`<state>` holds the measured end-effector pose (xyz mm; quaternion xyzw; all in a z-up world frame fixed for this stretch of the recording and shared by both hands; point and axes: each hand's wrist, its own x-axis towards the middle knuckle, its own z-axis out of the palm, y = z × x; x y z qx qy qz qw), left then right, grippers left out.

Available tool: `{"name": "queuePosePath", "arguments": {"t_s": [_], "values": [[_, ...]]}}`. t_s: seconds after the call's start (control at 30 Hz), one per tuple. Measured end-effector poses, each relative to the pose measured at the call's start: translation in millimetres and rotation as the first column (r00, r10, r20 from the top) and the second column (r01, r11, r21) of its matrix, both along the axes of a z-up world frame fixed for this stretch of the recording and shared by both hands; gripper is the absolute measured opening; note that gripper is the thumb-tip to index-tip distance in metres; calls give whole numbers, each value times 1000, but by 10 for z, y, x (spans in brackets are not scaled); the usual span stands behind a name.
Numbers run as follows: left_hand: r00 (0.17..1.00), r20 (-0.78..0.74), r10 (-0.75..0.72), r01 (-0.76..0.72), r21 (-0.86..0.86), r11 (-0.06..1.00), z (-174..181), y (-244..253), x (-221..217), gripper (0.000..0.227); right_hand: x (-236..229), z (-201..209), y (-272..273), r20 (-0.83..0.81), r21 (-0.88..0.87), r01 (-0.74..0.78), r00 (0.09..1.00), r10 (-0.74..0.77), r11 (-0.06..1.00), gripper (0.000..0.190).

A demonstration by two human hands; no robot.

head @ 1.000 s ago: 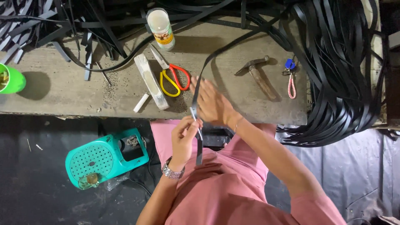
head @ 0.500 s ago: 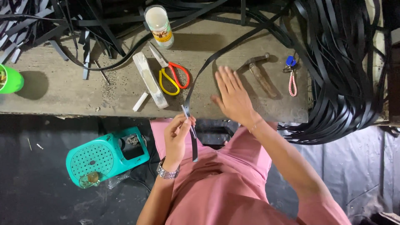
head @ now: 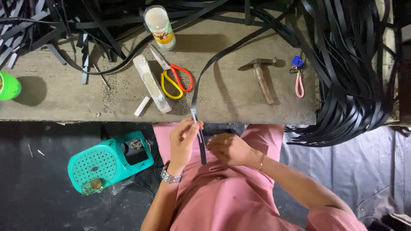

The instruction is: Using a hammer and a punch tool to create a series of holes in a leather strap on a workbench.

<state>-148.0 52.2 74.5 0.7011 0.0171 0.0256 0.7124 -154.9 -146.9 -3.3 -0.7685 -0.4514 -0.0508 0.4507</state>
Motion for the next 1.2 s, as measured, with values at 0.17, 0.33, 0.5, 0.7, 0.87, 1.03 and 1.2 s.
{"name": "queuePosePath", "arguments": {"t_s": [0.17, 0.33, 0.5, 0.7, 0.87, 1.03, 1.2], "values": [[988, -72, -136, 142, 85, 986, 8, -158, 6, 18, 201, 821, 151, -595, 38, 303, 773, -222, 952, 33], [910, -111, -399, 414, 259, 873, -91, -314, -24, 20, 498, 779, -37, -987, 113, 553, 158, 29, 825, 37], [931, -92, -353, 364, 296, 883, -32, -261, 67, 19, 589, 604, -185, -960, 162, 544, 279, 4, 823, 40], [913, -140, -383, 407, 373, 834, -113, -230, 162, 23, 665, 479, -211, -978, 122, 567, 207, 3, 815, 38], [878, -141, -458, 471, 434, 768, 58, -283, 191, 28, 677, 873, -38, -962, 113, 536, 269, -43, 836, 36], [913, -17, -408, 390, 329, 860, 46, -173, 219, 21, 691, 764, -80, -919, 288, 588, 392, 45, 756, 32], [985, -23, -171, 154, 565, 811, -128, 53, 426, 22, 672, 798, -165, -887, 312, 603, 462, -3, 735, 34]]}}
